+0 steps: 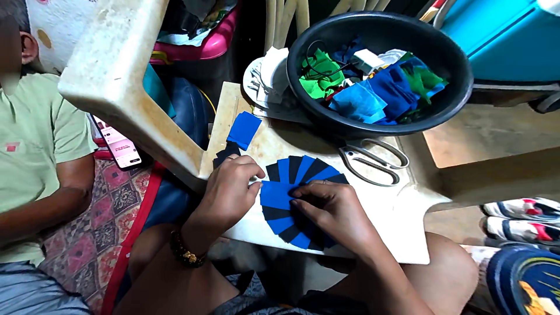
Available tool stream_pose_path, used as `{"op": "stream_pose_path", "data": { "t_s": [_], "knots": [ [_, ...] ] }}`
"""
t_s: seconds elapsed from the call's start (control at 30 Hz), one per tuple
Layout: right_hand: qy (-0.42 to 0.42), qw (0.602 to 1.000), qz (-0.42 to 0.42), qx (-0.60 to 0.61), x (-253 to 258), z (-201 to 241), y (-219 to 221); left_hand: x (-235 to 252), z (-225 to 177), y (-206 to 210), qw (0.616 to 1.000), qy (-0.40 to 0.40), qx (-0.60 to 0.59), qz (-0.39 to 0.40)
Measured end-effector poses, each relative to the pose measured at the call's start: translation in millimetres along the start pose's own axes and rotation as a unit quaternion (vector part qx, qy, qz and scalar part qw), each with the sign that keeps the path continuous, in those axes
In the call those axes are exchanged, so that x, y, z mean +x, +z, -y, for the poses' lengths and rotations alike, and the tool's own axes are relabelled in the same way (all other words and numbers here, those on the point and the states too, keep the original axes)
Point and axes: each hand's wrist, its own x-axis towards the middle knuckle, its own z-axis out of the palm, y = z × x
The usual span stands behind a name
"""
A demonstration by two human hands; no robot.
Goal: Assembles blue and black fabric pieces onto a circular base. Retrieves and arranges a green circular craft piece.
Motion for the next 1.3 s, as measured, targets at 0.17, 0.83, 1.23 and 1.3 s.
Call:
{"op": "stream_pose_path", "data": {
  "t_s": [0.17,0.83,1.23,1.3],
  "knots": [
    [0.005,1.0,0.001,0.0,-0.6,0.6,-0.3,0.4,-2.3,4.3,0.994,0.062,-0.005,0.085],
    [-0.147,0.986,-0.023,-0.076,3.8,7.1,14.4,9.1,-17.1,-9.6,0.98,0.052,0.022,0.193],
    [-0.153,0.983,0.01,-0.101,15.5,27.5,11.4,0.2,14.3,-53.8,0.987,-0.1,-0.064,0.112],
    [-0.152,0.986,0.019,-0.072,21.9,35.5,17.3,0.1,14.6,-53.6,0.983,-0.096,-0.047,0.146]
  ]
}}
